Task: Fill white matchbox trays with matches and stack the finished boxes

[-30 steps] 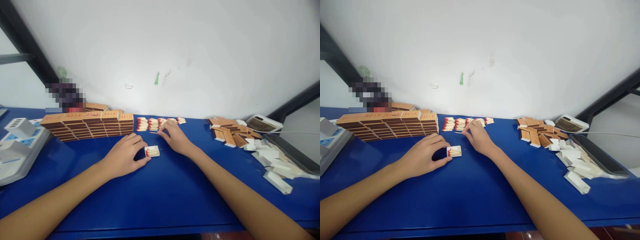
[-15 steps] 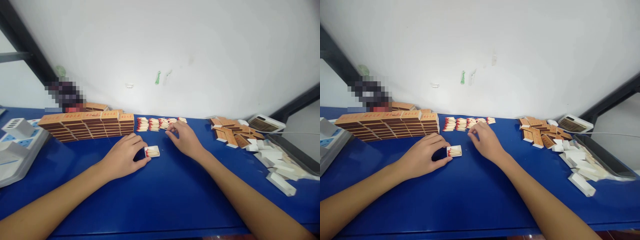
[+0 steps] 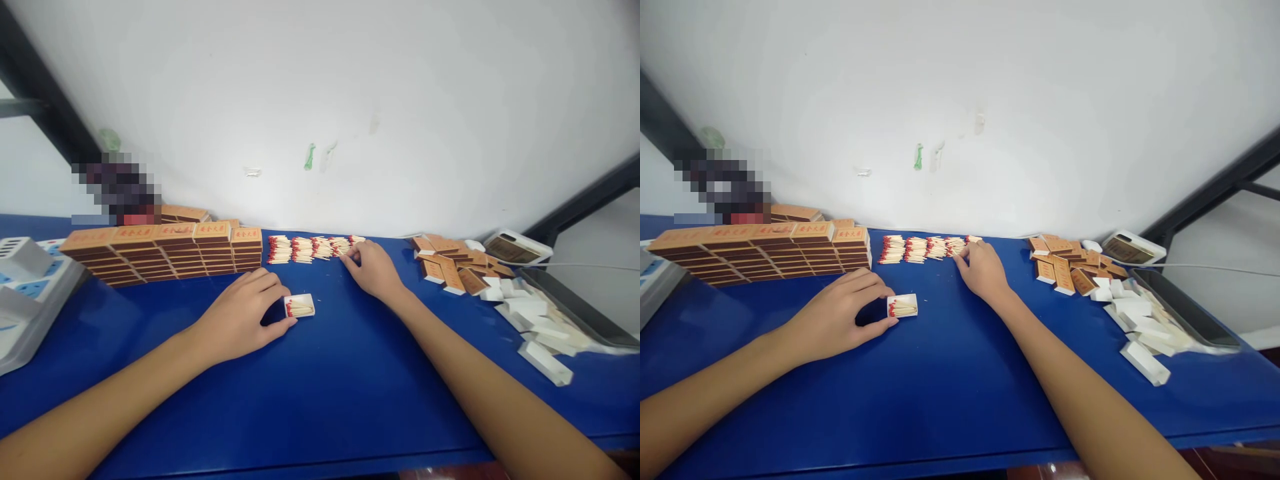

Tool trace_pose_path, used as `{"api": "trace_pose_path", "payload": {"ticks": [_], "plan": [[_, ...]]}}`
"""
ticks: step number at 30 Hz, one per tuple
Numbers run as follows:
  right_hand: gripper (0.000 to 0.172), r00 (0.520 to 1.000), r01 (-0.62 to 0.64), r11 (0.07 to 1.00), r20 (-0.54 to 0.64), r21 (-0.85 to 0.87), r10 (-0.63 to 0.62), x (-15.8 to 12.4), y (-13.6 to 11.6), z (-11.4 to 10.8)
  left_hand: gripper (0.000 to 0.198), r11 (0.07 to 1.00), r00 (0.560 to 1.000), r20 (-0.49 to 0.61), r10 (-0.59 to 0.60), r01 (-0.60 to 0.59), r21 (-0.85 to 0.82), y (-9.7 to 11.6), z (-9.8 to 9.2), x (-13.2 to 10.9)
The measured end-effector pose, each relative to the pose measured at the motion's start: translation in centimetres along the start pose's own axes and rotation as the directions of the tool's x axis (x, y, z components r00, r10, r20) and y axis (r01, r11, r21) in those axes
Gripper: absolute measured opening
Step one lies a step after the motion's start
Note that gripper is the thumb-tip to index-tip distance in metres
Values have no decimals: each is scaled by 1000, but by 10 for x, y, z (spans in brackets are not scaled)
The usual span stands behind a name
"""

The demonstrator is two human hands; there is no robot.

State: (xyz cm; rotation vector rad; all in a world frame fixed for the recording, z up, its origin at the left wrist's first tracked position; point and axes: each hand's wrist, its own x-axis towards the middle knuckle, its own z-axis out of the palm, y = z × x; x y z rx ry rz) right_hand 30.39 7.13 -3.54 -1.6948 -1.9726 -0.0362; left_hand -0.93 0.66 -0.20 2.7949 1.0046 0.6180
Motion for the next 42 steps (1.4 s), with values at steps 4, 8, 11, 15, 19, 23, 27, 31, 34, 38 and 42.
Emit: {"api": "trace_pose_path", "payload": {"ticks": [4, 8, 11, 15, 19, 23, 27, 31, 34, 38, 42], "plan": [[23, 999, -6, 1000, 43, 13, 6, 1, 1, -2, 30, 1000, 1000, 6, -3, 3, 6, 0, 0, 0], [22, 998, 12, 999, 54, 47, -15, -1, -8, -13, 31, 1000, 1000, 7, -2, 2, 20, -2, 1, -1], [21, 993, 61, 986, 95, 156, -76, -8, -23, -25, 30, 1000, 1000, -4, -6, 6, 25, -3, 2, -1], [20, 941, 121, 894, 238, 431, -242, -25, -49, -38, 28, 1000, 1000, -14, -8, 8, 20, -4, 4, -1], [13, 871, 217, 859, 305, 464, -385, -42, -72, -38, 28, 1000, 1000, -10, -6, 6, 6, -4, 4, -1], [9, 856, 284, 858, 290, 428, -428, -48, -80, -33, 27, 1000, 1000, -6, 0, 0, -1, -2, 2, 0], [9, 870, 296, 848, 244, 439, -429, -47, -78, -31, 27, 1000, 1000, -10, 9, -10, -10, -2, 1, 0], [6, 869, 304, 845, 235, 440, -435, -48, -77, -31, 27, 1000, 1000, -18, 13, -13, -14, -1, 1, 0], [6, 866, 303, 836, 235, 457, -442, -47, -77, -33, 27, 1000, 1000, -13, 12, -12, -9, 0, 1, 0], [13, 933, 263, 872, 122, 413, -340, -35, -60, -30, 28, 1000, 1000, -14, 20, -20, 3, 0, 1, 0], [8, 979, 202, 959, -23, 198, -201, -15, -17, -20, 31, 1000, 1000, -6, 25, -25, -5, 0, 1, -1]]}}
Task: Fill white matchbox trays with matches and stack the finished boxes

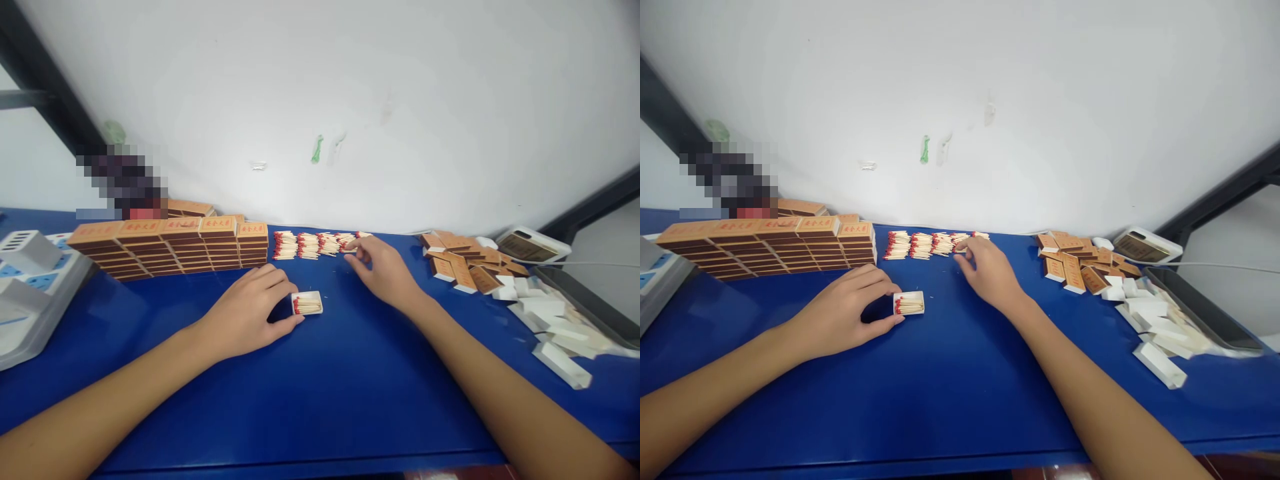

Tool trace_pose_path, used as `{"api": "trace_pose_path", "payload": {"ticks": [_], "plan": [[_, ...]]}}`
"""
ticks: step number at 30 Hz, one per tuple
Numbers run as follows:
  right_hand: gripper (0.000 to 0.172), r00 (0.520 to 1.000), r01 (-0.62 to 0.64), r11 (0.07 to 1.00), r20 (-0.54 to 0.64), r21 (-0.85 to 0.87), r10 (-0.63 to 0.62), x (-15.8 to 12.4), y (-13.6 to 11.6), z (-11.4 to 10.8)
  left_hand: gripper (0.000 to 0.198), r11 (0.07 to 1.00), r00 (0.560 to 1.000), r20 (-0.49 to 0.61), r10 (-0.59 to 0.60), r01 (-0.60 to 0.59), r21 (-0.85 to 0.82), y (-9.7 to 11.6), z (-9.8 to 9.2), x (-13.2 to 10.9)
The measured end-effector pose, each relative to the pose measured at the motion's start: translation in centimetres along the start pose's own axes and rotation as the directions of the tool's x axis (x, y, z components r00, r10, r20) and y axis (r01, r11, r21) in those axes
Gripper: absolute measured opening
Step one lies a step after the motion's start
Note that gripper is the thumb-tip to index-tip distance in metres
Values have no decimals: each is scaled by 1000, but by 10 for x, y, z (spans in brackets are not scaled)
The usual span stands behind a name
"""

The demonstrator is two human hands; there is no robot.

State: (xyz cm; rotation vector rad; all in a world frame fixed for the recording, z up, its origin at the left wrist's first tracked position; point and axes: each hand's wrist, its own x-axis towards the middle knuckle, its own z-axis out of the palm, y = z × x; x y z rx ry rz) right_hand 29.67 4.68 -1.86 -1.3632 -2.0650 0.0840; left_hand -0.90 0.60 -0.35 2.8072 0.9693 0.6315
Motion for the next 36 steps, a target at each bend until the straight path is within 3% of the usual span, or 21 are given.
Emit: {"api": "trace_pose_path", "payload": {"ticks": [3, 7, 24, 27, 32, 36], "plan": [[13, 1000, -22, 996, 20, -91, 23, 6, 30, 1, 31, 1000, 1000, 16, -5, 5, -7, 1, -1, 0], [11, 997, -50, 994, 57, -100, 56, 9, 44, 4, 31, 1000, 1000, 18, -10, 10, -14, 1, -2, 0], [14, 992, 53, 999, 118, -12, -51, 6, 22, 0, 30, 1000, 1000, 20, -10, 10, 3, 0, -1, 0], [17, 991, 0, 999, 136, -37, 5, 6, 17, -6, 30, 1000, 1000, 22, -14, 13, 10, 0, -1, 0], [23, 951, -110, 992, 286, -54, 121, 4, 12, -18, 30, 1000, 1000, 22, -14, 14, 6, 0, -1, 0], [19, 946, -130, 988, 287, -82, 148, 3, 11, -17, 30, 1000, 1000, 25, -11, 11, 4, 0, -1, 0]]}}
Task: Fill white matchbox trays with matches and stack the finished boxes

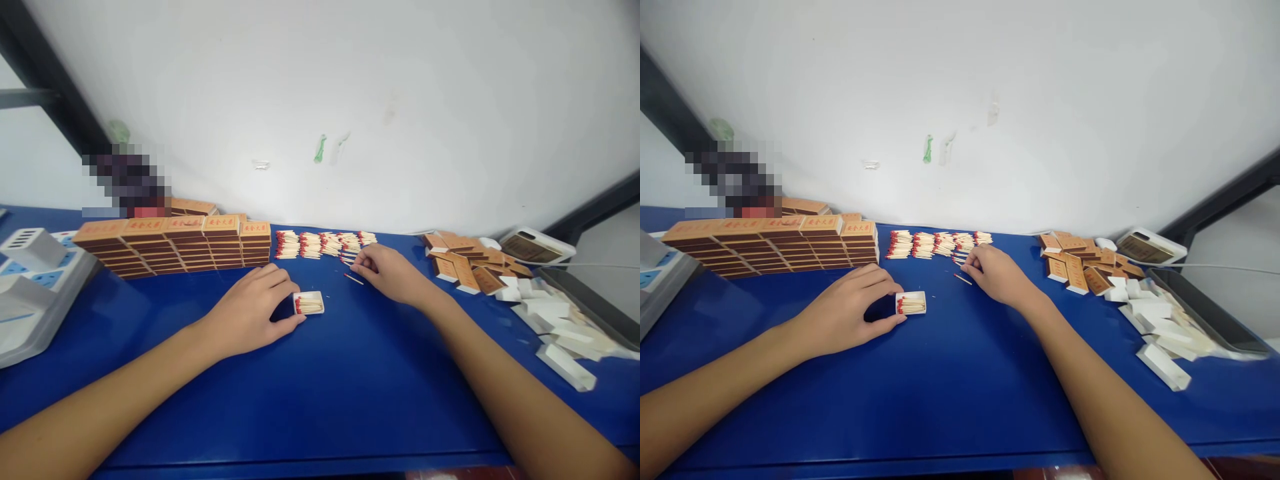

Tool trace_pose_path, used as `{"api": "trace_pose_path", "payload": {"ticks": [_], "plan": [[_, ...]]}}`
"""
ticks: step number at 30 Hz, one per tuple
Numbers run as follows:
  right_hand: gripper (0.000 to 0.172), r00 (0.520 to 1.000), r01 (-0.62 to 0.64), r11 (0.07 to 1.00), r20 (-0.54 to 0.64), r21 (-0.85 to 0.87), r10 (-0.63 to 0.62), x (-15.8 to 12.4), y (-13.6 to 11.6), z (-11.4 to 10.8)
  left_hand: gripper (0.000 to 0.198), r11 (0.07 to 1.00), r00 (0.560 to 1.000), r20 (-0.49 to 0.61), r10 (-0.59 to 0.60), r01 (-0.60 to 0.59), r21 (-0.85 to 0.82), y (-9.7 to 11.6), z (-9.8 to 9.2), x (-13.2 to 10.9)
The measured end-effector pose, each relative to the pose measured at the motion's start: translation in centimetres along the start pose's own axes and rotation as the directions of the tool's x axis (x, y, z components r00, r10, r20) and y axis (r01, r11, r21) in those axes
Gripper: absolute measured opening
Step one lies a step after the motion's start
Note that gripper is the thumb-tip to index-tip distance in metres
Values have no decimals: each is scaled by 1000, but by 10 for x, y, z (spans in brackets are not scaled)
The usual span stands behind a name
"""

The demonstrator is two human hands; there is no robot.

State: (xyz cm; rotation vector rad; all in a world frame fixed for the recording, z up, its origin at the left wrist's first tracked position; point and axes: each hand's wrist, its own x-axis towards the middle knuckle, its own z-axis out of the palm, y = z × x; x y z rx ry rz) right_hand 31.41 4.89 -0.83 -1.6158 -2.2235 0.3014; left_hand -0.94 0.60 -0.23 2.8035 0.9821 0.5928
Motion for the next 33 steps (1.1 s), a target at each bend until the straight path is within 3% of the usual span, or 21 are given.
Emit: {"api": "trace_pose_path", "payload": {"ticks": [4, 9, 14, 18, 21, 24, 26, 29, 33], "plan": [[22, 1000, -1, 997, 8, 73, 0, -1, -12, -1, 29, 1000, 1000, 1, -9, 9, 9, -1, 0, 0], [17, 988, 146, 947, 6, 286, -154, -17, -56, 3, 28, 999, 1000, -17, -17, 17, 33, -2, 1, 0], [8, 955, 273, 931, 46, 244, -292, -32, -88, 18, 26, 1000, 1000, -22, -18, 18, 21, -2, 1, 0], [8, 975, 216, 946, -8, 242, -220, -28, -78, 10, 26, 1000, 1000, -20, -20, 20, 20, -3, 2, 1], [9, 997, 71, 994, -39, 79, -68, -22, -56, -2, 28, 999, 1000, -11, -28, 28, 16, -3, 2, 2], [15, 988, -143, 989, 58, -31, 144, -19, -34, -8, 29, 999, 1000, -7, -30, 30, 10, -3, 0, 1], [18, 968, -212, 977, 135, -28, 214, -19, -27, -9, 29, 1000, 1000, -6, -28, 29, 7, -2, 0, 0], [18, 979, -156, 987, 140, 28, 150, -20, -34, -7, 29, 1000, 1000, -10, -28, 28, 10, -2, 0, 0], [16, 994, 76, 972, 54, 222, -90, -26, -64, 3, 28, 1000, 1000, -18, -20, 21, 21, -2, 1, 1]]}}
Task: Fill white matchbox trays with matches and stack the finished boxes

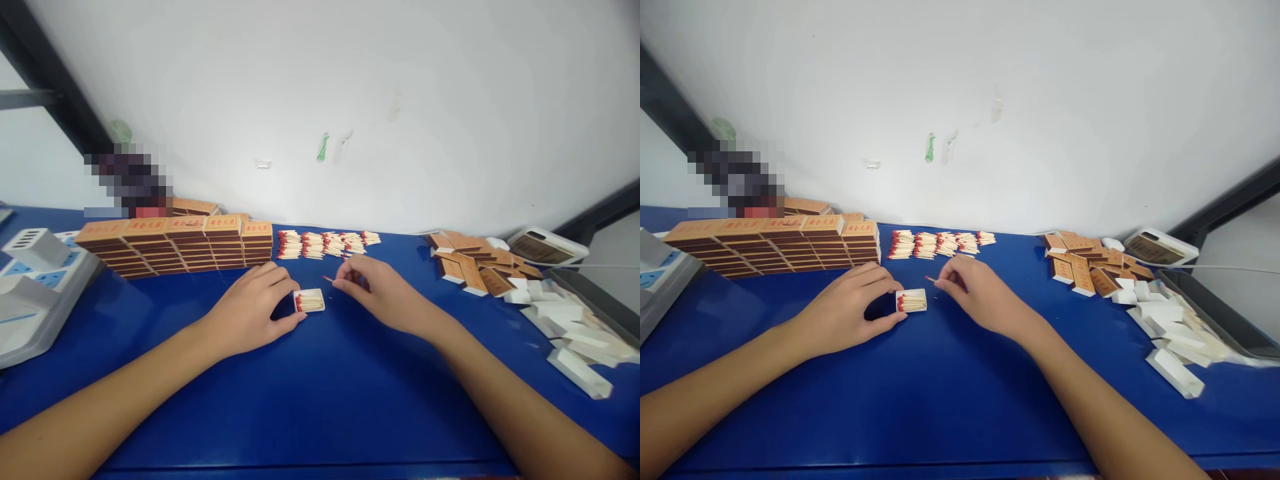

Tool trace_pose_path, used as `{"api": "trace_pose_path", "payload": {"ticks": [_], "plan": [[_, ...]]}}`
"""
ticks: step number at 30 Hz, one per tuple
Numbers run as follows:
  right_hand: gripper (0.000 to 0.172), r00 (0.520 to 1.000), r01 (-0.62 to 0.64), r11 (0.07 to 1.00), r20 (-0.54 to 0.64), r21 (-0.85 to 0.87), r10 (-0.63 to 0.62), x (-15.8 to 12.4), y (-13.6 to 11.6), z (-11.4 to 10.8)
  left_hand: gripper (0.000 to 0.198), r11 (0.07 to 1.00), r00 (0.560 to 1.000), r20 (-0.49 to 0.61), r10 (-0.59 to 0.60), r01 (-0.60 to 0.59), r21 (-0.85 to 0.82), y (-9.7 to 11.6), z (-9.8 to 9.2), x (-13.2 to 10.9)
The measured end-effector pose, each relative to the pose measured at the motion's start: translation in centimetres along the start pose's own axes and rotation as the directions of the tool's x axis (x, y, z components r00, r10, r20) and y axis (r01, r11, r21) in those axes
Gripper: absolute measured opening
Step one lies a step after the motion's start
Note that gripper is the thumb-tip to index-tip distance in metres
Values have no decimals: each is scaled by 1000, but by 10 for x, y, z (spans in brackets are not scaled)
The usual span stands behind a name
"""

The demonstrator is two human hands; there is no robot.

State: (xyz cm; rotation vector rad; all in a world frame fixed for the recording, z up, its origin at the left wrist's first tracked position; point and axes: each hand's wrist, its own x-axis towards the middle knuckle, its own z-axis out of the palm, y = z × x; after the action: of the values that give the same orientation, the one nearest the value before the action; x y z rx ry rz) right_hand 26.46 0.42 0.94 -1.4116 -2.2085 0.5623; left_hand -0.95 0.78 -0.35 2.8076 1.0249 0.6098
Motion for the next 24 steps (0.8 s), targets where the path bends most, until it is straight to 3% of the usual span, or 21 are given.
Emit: {"api": "trace_pose_path", "payload": {"ticks": [5, 9, 13, 18, 24], "plan": [[7, 981, 196, 980, 8, -28, -196, -4, -20, 23, 27, 1000, 1000, -3, 14, -14, -19, 0, 0, 0], [8, 988, 154, 988, -34, 12, -154, -3, -13, 17, 27, 1000, 1000, -10, 20, -20, -20, -1, 1, 1], [5, 991, 127, 989, 31, 81, -130, -2, -7, 9, 27, 1000, 1000, -7, 18, -18, -19, -1, 2, 1], [11, 984, 156, 982, 66, 102, -163, -3, -12, 17, 26, 999, 1000, -8, 20, -20, -28, 0, 1, -1], [7, 987, 150, 978, 35, 145, -156, -3, -13, 22, 26, 999, 1000, -7, 22, -22, -24, 0, 0, 0]]}}
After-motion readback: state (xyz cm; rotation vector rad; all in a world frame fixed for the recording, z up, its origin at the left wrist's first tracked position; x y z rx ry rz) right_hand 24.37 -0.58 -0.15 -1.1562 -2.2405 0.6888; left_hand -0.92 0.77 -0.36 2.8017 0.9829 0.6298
